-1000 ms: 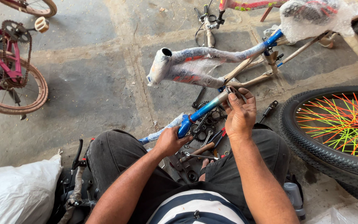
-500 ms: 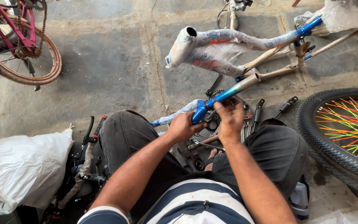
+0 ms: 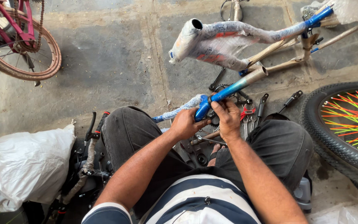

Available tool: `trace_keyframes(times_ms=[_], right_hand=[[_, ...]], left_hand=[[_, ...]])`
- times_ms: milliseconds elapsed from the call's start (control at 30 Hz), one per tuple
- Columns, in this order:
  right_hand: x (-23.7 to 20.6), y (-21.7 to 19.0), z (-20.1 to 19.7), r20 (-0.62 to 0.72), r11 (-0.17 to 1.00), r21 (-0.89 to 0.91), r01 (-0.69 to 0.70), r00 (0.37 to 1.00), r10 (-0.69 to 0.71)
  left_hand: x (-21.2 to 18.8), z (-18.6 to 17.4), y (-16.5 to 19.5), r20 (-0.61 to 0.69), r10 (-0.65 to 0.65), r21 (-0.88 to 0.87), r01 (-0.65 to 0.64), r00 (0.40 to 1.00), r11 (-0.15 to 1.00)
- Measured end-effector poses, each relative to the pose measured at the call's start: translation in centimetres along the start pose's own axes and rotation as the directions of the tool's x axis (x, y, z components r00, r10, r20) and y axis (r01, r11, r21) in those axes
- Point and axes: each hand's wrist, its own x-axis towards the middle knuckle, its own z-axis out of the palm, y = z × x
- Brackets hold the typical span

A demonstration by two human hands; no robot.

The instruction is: The person sits on the floor of a bicycle workshop and works on a plastic-wrapped bicycle frame, fitting the handlebar and stem into the head tube. They use pliers to grip and turn a component on the frame, handle small parts, and pick up a wrench near the end.

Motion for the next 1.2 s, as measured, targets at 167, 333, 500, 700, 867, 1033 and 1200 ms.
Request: trace_keyframes(times_ms=[167, 333, 500, 700, 867, 1033, 1200], right_hand=[[-0.2, -2.8, 1.9, 0.031, 0.996, -0.072, -0.049, 0.998, 0.051], [-4.9, -8.4, 0.2, 0.033, 0.994, -0.067, 0.09, 0.996, -0.088], [-16.1, -13.3, -8.5, -0.067, 0.763, -0.638, 0.108, 0.979, -0.195], [-28.4, -14.9, -19.3, -0.475, 0.625, -0.737, -0.259, 0.855, -0.206], [-34.0, -9.2, -24.6, -0.701, 0.587, -0.638, -0.498, 0.691, -0.175], [-29.6, -7.0, -25.7, -0.539, 0.642, -0.696, -0.322, 0.825, -0.169], [-17.9, -11.8, -20.4, -0.186, 0.565, -0.824, 0.042, 0.922, -0.339]], left_hand=[[-0.4, -0.8, 0.2, 0.013, -0.077, -0.078, 0.078, 0.997, 0.994], [-1.2, -3.7, -0.9, -0.049, -0.251, -0.219, 0.235, 0.967, 0.947], [-2.2, -7.0, -3.9, -0.143, -0.247, -0.401, 0.172, 0.958, 0.9], [-2.8, -8.6, -5.4, -0.157, 0.062, -0.634, -0.149, 0.986, 0.759], [-3.7, -8.3, -4.1, -0.21, -0.05, -0.635, -0.097, 0.976, 0.766], [-4.7, -7.5, -2.7, -0.315, -0.183, -0.711, -0.104, 0.931, 0.696], [-4.7, -9.3, -2.4, -0.479, -0.138, -0.69, -0.275, 0.867, 0.67]])
